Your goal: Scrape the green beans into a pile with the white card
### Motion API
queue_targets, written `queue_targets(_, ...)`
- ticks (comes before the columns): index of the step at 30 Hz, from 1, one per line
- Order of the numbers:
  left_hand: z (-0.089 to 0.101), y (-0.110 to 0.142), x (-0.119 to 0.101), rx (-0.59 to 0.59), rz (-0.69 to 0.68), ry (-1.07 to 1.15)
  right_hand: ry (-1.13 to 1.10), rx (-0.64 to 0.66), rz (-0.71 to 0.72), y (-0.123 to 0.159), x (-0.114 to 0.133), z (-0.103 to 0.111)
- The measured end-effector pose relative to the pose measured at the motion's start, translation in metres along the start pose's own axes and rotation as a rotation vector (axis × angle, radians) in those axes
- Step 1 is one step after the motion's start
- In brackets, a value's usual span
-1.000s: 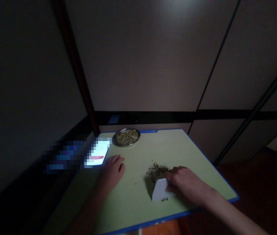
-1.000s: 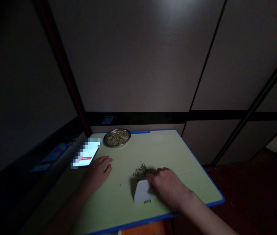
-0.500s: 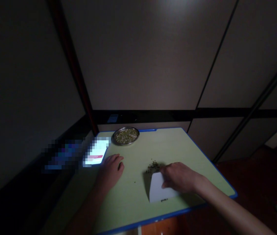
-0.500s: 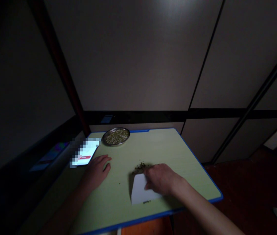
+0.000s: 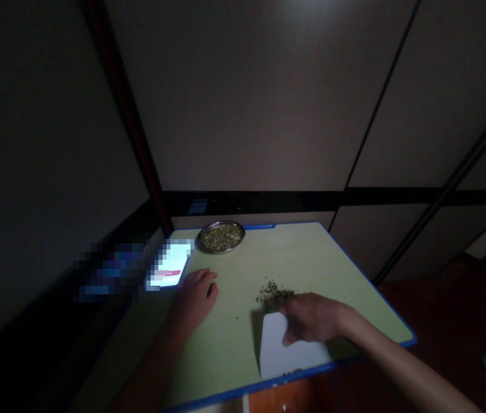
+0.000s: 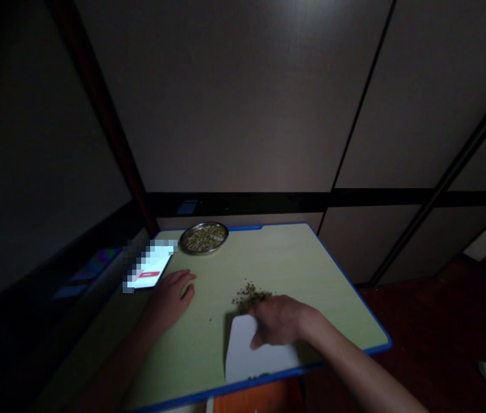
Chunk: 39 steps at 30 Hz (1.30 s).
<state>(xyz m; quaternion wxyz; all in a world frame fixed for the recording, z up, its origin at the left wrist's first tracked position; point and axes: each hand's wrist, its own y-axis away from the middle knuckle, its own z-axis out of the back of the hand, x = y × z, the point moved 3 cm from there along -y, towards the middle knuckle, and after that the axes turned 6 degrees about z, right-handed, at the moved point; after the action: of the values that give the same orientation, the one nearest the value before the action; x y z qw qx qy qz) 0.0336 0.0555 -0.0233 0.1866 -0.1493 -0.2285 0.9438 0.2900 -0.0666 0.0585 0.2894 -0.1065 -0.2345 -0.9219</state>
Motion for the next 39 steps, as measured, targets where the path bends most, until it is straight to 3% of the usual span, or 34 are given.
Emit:
queue_targets(12,-0.002,0.0,0.002,0.002,-0.007,-0.009,-0.267,0.087,0.109,-0.013,-0.013,-0.002)
queue_targets(17,-0.003,0.001,0.002,0.009,-0.006,-0.004,-0.265,0.051,0.137,-0.008,-0.011,0.0)
queue_targets(28,-0.002,0.001,0.001,-0.002,0.004,0.0,-0.011,-0.157,0.004,0.026,0.003,0.014)
queue_targets(33,0.001,0.001,0.0,-0.009,0.005,0.022,0.035,-0.322,-0.128,0.042,-0.01,0.02)
queue_targets(39,-0.001,0.002,0.002,-0.027,-0.009,0.02,0.069,-0.326,-0.249,0.052,-0.033,0.01)
